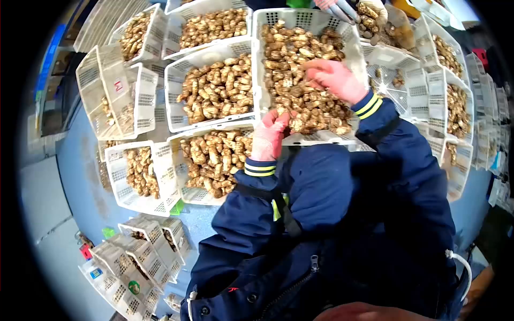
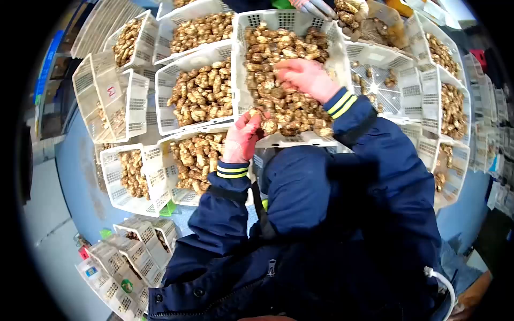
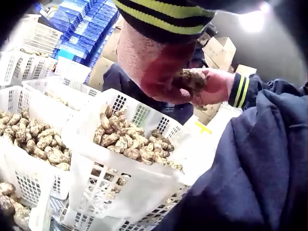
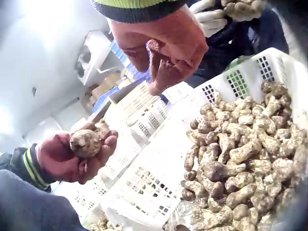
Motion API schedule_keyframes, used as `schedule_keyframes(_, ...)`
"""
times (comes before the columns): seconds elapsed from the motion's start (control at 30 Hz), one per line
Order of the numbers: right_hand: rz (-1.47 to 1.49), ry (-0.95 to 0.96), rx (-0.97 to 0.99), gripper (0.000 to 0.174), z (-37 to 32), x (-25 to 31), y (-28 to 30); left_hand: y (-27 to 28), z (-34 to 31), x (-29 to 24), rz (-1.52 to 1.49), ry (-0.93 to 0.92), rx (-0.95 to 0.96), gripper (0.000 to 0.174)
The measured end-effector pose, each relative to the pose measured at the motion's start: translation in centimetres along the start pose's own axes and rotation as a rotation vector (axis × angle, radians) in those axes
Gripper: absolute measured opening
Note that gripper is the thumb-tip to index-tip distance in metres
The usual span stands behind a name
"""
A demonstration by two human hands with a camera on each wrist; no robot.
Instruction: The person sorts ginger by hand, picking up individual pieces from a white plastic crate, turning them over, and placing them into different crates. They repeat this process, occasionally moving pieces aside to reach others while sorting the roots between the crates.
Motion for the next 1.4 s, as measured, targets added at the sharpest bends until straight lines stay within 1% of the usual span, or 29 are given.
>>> schedule_keyframes(0.03,0.053,-0.046,-0.093,0.031,-0.1,-0.8,1.0,0.8,0.3,0.4,-0.019,-0.068,0.049,0.019)
schedule_keyframes(0.1,0.181,-0.095,-0.059,0.031,-0.1,-1.9,1.9,0.7,-0.5,0.2,-0.066,-0.044,0.018,0.009)
schedule_keyframes(0.17,0.3,-0.113,-0.052,0.03,-0.2,-3.1,1.6,1.4,-0.6,0.6,-0.011,0.008,-0.061,0.018)
schedule_keyframes(0.2,0.296,-0.097,0.018,0.031,0.0,-3.1,1.3,1.8,-0.8,0.7,-0.045,-0.018,-0.02,0.021)
schedule_keyframes(0.23,0.255,-0.141,0.014,0.03,-0.1,-3.5,1.3,2.2,-1.1,0.7,-0.078,-0.043,0.025,0.024)
schedule_keyframes(0.37,0.206,-0.165,0.031,0.032,0.0,-4.4,0.7,5.6,-2.6,0.2,-0.115,-0.062,-0.068,0.026)
schedule_keyframes(0.4,0.169,-0.132,0.085,0.033,0.1,-4.8,0.7,6.5,-3.2,-0.5,-0.191,-0.152,0.009,0.025)
schedule_keyframes(0.43,0.133,-0.1,0.137,0.034,0.3,-5.3,0.6,8.9,-2.2,0.4,-0.201,-0.195,-0.049,0.026)
schedule_keyframes(0.5,-0.042,-0.202,0.08,0.032,0.1,-4.4,-1.0,11.1,-1.8,-1.1,-0.179,-0.204,-0.118,0.026)
schedule_keyframes(0.53,-0.205,-0.202,0.129,0.032,0.2,-3.1,-2.2,13.0,-0.3,-1.1,-0.232,-0.237,-0.057,0.027)
schedule_keyframes(0.57,-0.368,-0.199,0.175,0.032,0.5,-1.9,-3.2,14.6,1.0,-1.0,-0.271,-0.177,-0.099,0.034)
schedule_keyframes(0.6,-0.305,-0.277,0.24,0.032,1.2,-3.4,-4.1,16.3,2.5,-1.2,-0.347,-0.121,-0.195,0.037)
schedule_keyframes(0.63,-0.362,-0.226,0.261,0.032,2.0,-5.1,-4.6,17.9,3.7,-0.8,-0.426,-0.059,-0.289,0.042)
schedule_keyframes(0.67,-0.476,-0.2,0.288,0.032,2.4,-3.8,-5.7,19.5,3.9,-1.2,-0.358,-0.066,-0.269,0.051)
schedule_keyframes(0.7,-0.589,-0.173,0.313,0.032,2.9,-2.5,-6.8,21.3,4.6,-2.0,-0.134,-0.059,-0.383,0.048)
schedule_keyframes(0.77,-0.71,-0.067,0.292,0.03,4.3,-3.2,-8.0,25.5,5.4,-3.2,0.126,-0.066,-0.526,0.04)
schedule_keyframes(0.83,-0.798,0.106,0.222,0.029,5.2,-2.8,-9.7,29.9,6.1,-2.6,0.139,-0.122,-0.665,0.031)
schedule_keyframes(0.87,-0.878,0.222,0.165,0.025,6.2,-2.6,-10.5,30.7,6.0,-2.4,0.073,-0.108,-0.661,0.029)
schedule_keyframes(0.9,-0.958,0.338,0.105,0.022,7.0,-2.4,-11.3,31.4,6.2,-2.3,0.121,-0.103,-0.672,0.026)
schedule_keyframes(0.97,-1.101,0.432,0.023,0.019,8.0,-1.4,-11.9,32.5,7.1,-2.7,0.175,-0.193,-0.609,0.022)
schedule_keyframes(1.03,-1.143,0.451,-0.025,0.018,9.1,-2.0,-11.5,36.1,9.1,-3.2,0.525,-0.211,-0.705,0.019)
schedule_keyframes(1.07,-1.145,0.41,-0.024,0.017,9.6,-1.9,-11.5,33.2,7.7,-5.4,0.463,-0.245,-0.69,0.019)
schedule_keyframes(1.1,-1.154,0.413,-0.038,0.017,9.8,-1.7,-11.7,34.2,8.4,-5.2,0.417,-0.299,-0.657,0.023)
schedule_keyframes(1.17,-1.161,0.32,-0.003,0.018,10.4,-2.1,-11.7,35.0,8.5,-3.7,0.682,-0.106,-0.698,0.03)
schedule_keyframes(1.2,-1.137,0.279,0.029,0.019,10.6,-2.0,-11.7,35.1,8.8,-2.8,1.013,-0.102,-0.657,0.035)
schedule_keyframes(1.23,-1.114,0.238,0.06,0.019,10.9,-2.0,-11.6,34.7,9.0,-2.0,1.151,-0.162,-0.585,0.036)
schedule_keyframes(1.3,-1.09,0.201,0.062,0.02,11.0,-2.5,-11.4,32.7,8.6,-2.1,0.961,0.072,-0.471,0.039)
schedule_keyframes(1.33,-1.094,0.205,0.052,0.02,10.9,-2.4,-11.6,34.7,10.1,-0.1,0.893,0.086,-0.433,0.038)
schedule_keyframes(1.4,-1.114,0.201,0.043,0.019,11.1,-2.6,-11.8,33.6,9.7,-1.2,0.937,0.119,-0.47,0.037)
Point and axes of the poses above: each hand's wrist, its own z-axis towards the middle knuckle, its own y-axis out of the back of the hand, x = y × z, the point moved 4 cm from there along z, towards the middle knuckle, and after that the axes turned 5 degrees about x, right-handed, at the moved point
